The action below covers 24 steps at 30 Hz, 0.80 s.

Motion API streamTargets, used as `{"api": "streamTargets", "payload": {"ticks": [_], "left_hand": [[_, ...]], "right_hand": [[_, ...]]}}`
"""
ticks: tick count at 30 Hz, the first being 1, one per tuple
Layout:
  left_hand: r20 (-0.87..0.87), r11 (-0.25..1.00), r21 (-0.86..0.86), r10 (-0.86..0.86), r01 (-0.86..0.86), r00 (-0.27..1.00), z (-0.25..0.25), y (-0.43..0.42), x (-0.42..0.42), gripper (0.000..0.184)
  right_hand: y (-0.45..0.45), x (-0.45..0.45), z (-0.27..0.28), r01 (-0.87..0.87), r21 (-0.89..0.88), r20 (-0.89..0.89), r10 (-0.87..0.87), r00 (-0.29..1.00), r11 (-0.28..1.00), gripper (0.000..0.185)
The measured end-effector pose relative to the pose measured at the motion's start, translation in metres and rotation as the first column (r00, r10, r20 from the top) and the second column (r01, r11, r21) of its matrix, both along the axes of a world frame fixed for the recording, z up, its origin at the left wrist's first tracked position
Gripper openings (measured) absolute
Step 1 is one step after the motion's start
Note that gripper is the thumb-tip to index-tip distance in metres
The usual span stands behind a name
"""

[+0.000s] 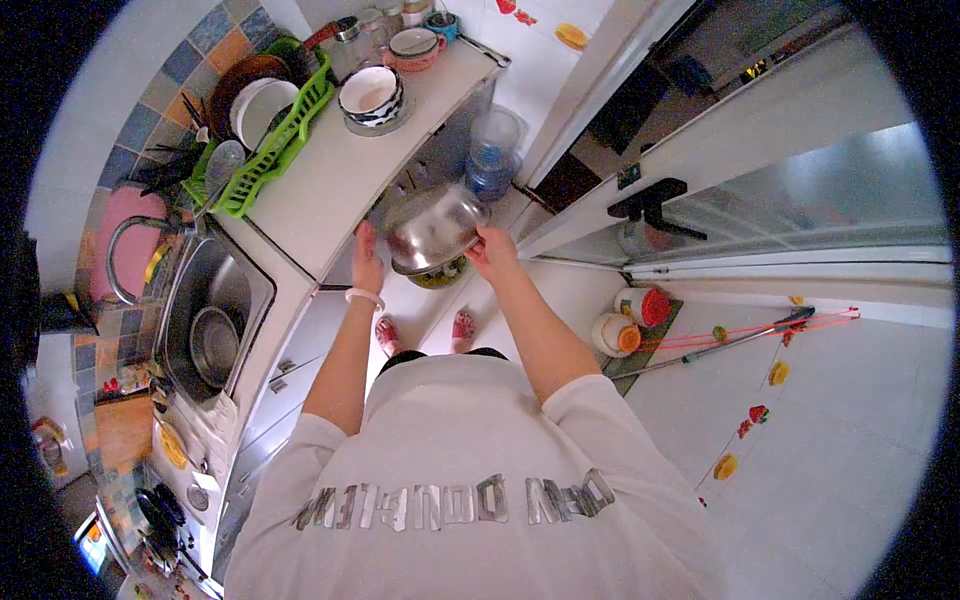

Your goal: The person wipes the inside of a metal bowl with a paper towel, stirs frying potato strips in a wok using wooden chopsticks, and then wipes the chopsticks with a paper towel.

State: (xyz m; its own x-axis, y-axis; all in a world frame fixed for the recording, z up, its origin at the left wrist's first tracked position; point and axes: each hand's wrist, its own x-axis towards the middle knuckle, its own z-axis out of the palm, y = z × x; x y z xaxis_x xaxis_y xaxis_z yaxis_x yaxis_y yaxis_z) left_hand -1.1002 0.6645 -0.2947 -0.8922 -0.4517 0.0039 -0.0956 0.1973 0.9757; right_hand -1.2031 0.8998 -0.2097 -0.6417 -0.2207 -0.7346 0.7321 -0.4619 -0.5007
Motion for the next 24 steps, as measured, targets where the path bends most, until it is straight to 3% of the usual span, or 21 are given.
{"api": "streamTargets", "payload": {"ticks": [1, 4, 5, 6, 7, 8, 9, 10, 13, 16, 19, 20, 22, 24], "left_hand": [[0.030, 0.992, -0.122, 0.046, -0.042, 0.998, 0.017, -0.004, -0.001, 0.078], [-0.160, 0.883, -0.385, 0.222, -0.268, 0.962, 0.115, 0.010, -0.010, 0.062], [-0.179, 0.967, 0.006, 0.251, -0.254, 0.951, 0.110, 0.014, -0.016, 0.060], [-0.185, 0.898, 0.396, 0.285, -0.194, 0.940, 0.105, 0.018, -0.027, 0.059], [-0.177, 0.686, 0.721, 0.318, -0.097, 0.931, 0.101, 0.020, -0.032, 0.059], [-0.078, 0.917, 0.397, 0.070, -0.034, 0.994, 0.097, 0.022, -0.030, 0.058], [0.112, 0.992, 0.034, -0.126, 0.123, 0.986, 0.100, 0.024, -0.026, 0.058], [0.352, 0.894, -0.293, -0.228, 0.338, 0.908, 0.104, 0.025, -0.025, 0.057], [-0.040, 0.917, -0.390, 0.078, -0.087, 0.996, 0.118, 0.021, -0.028, 0.056], [-0.131, 0.901, -0.401, 0.119, -0.162, 0.984, 0.115, 0.014, -0.031, 0.055], [0.223, 0.904, -0.344, -0.184, 0.253, 0.957, 0.095, 0.010, -0.030, 0.056], [0.138, 0.935, -0.340, -0.050, 0.095, 0.989, 0.090, 0.009, -0.030, 0.056], [-0.021, 0.931, -0.287, 0.230, -0.226, 0.973, 0.130, 0.018, -0.023, 0.057], [-0.152, 0.901, -0.316, 0.260, -0.296, 0.954, 0.133, 0.016, -0.021, 0.057]], "right_hand": [[0.002, 0.001, -0.002, 0.001, -0.002, 0.001, -0.001, 1.000, 1.000, 0.013], [0.010, 0.001, -0.014, -0.025, -0.018, -0.008, 0.025, 1.000, 1.000, 0.014], [0.013, 0.001, -0.016, -0.051, -0.029, -0.020, 0.051, 0.999, 0.998, 0.015], [0.013, 0.001, -0.013, -0.079, -0.039, -0.034, 0.077, 0.996, 0.996, 0.015], [0.013, 0.002, -0.010, -0.073, -0.032, -0.031, 0.072, 0.997, 0.997, 0.015], [0.011, 0.003, -0.007, -0.066, -0.025, -0.026, 0.066, 0.998, 0.997, 0.015], [0.010, 0.003, -0.004, -0.060, -0.018, -0.022, 0.060, 0.998, 0.998, 0.015], [0.010, 0.002, 0.000, -0.058, -0.011, -0.018, 0.057, 0.998, 0.998, 0.015], [0.011, 0.001, 0.000, -0.044, -0.015, -0.018, 0.044, 0.999, 0.999, 0.015], [0.011, -0.002, 0.000, -0.048, -0.036, -0.042, 0.046, 0.998, 0.998, 0.015], [0.008, -0.003, 0.004, -0.085, -0.005, -0.065, 0.085, 0.994, 0.996, 0.016], [0.008, -0.004, 0.005, -0.095, -0.009, -0.074, 0.094, 0.993, 0.995, 0.016], [0.010, -0.004, 0.009, -0.098, -0.018, -0.074, 0.097, 0.993, 0.995, 0.016], [0.008, -0.004, 0.015, -0.091, -0.035, -0.057, 0.088, 0.994, 0.995, 0.017]]}}
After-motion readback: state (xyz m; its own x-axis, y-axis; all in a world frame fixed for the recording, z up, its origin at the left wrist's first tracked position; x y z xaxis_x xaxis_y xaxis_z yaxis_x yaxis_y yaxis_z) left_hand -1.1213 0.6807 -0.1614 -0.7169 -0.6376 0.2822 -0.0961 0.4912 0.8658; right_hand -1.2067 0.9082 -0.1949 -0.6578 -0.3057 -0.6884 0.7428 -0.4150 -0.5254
